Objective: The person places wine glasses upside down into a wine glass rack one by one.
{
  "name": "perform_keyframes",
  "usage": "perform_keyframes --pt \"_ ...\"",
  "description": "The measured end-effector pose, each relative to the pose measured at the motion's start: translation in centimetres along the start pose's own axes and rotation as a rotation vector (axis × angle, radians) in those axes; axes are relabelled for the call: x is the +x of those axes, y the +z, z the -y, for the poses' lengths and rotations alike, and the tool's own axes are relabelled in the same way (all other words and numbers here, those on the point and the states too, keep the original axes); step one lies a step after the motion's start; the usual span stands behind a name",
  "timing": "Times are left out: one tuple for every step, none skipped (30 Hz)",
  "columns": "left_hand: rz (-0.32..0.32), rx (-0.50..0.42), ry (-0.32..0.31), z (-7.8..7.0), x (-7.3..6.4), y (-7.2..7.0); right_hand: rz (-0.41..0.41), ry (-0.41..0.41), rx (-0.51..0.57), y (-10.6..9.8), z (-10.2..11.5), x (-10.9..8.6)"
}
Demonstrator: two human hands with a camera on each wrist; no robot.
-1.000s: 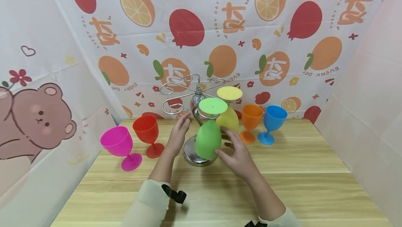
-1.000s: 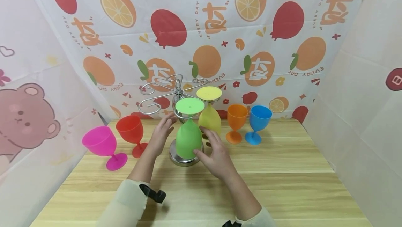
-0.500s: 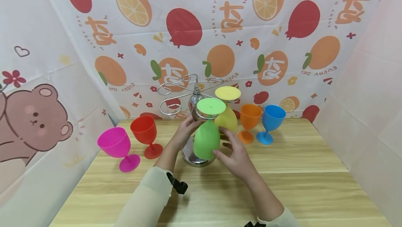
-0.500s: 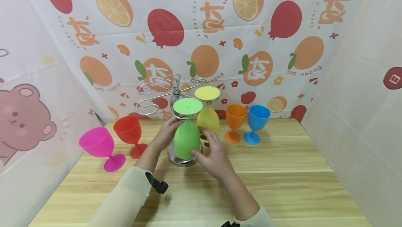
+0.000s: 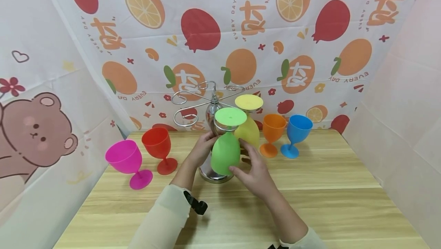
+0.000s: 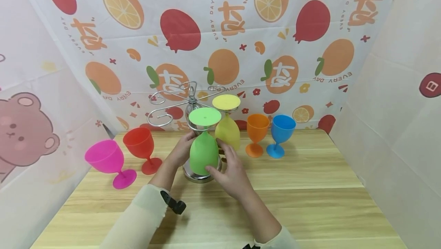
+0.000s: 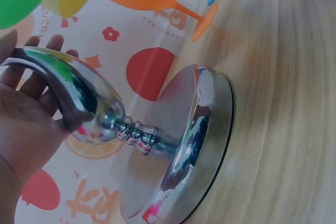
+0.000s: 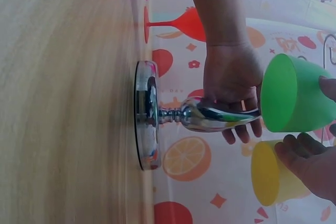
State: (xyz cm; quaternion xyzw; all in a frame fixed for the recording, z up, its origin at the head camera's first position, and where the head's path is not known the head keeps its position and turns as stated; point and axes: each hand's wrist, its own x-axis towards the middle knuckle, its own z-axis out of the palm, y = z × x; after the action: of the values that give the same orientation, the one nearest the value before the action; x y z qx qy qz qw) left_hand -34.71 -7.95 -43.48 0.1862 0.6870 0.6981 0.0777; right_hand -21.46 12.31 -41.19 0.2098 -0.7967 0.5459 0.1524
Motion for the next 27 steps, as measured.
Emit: perform_keyframes --pt "0.003 0.002 -0.003 0.0 0.0 -0.1 -0.004 0.004 0.003 0.1 0.0 0.0" --pt "0.005 0.005 -0.004 0.0 0.0 -0.2 -0.007 0.009 0.003 0.2 0.1 0.0" --pt "0.008 0.007 -0.007 0.0 -0.1 -0.3 -0.01 0.017 0.003 0.2 0.1 0.0" --pt "0.01 0.006 -0.01 0.0 -0.1 -0.3 -0.012 0.027 0.002 0.3 0.1 0.0" --pt "0.012 0.004 -0.011 0.0 -0.1 -0.4 -0.014 0.035 0.007 0.4 0.1 0.1" --pt "0.015 0.003 -0.008 0.0 -0.2 -0.5 -0.018 0.046 0.01 0.4 0.1 0.1" --pt "0.019 -0.001 -0.006 -0.1 -0.2 -0.5 -0.023 0.055 0.009 0.5 0.1 0.1" --pt "0.024 0.0 -0.001 -0.1 -0.2 -0.5 -0.027 0.064 0.006 0.6 0.1 0.1" --pt "0.027 0.0 0.003 -0.1 -0.2 -0.5 -0.03 0.07 0.006 0.7 0.1 0.1" --pt "0.028 -0.003 0.009 -0.2 -0.2 -0.5 -0.032 0.074 0.007 0.7 0.1 0.1" --pt "0.03 -0.004 0.018 -0.2 -0.2 -0.5 -0.034 0.077 0.007 0.8 0.1 0.1" --pt "0.031 -0.005 0.027 -0.1 -0.2 -0.5 -0.036 0.079 0.004 0.9 0.1 0.1" --pt "0.032 -0.004 0.037 -0.1 -0.2 -0.5 -0.038 0.079 0.005 0.9 0.1 0.1" --pt "0.031 -0.004 0.047 -0.1 -0.2 -0.5 -0.04 0.077 0.006 1.0 0.2 0.1" --pt "0.03 -0.005 0.057 0.0 -0.1 -0.5 -0.042 0.074 0.008 1.1 0.2 0.1" --pt "0.029 -0.003 0.067 0.1 -0.1 -0.5 -0.043 0.073 0.006 1.1 0.2 0.1" --pt "0.026 -0.001 0.073 0.2 -0.1 -0.6 -0.045 0.072 0.002 1.2 0.2 0.1" --pt "0.023 -0.001 0.077 0.3 -0.1 -0.6 -0.047 0.072 0.0 1.2 0.2 0.1" --pt "0.02 -0.003 0.078 0.3 -0.1 -0.6 -0.047 0.072 0.0 1.3 0.2 0.1" --pt "0.016 -0.007 0.077 0.4 -0.1 -0.7 -0.047 0.074 -0.002 1.3 0.2 0.1" --pt "0.014 -0.012 0.077 0.5 -0.2 -0.7 -0.046 0.076 -0.004 1.3 0.2 0.0" --pt "0.012 -0.015 0.076 0.5 -0.3 -0.7 -0.046 0.08 -0.005 1.4 0.2 0.0" --pt "0.008 -0.02 0.074 0.5 -0.3 -0.7 -0.046 0.084 -0.006 1.4 0.3 0.0" --pt "0.005 -0.024 0.075 0.4 -0.4 -0.6 -0.045 0.088 -0.002 1.4 0.3 0.0" --pt "0.0 -0.027 0.077 0.4 -0.4 -0.5 -0.046 0.091 0.001 1.4 0.3 0.0" --pt "-0.003 -0.029 0.08 0.4 -0.5 -0.4 -0.048 0.092 0.006 1.4 0.3 0.0" --pt "-0.008 -0.027 0.083 0.4 -0.5 -0.3 -0.05 0.094 0.011 1.3 0.3 0.0"
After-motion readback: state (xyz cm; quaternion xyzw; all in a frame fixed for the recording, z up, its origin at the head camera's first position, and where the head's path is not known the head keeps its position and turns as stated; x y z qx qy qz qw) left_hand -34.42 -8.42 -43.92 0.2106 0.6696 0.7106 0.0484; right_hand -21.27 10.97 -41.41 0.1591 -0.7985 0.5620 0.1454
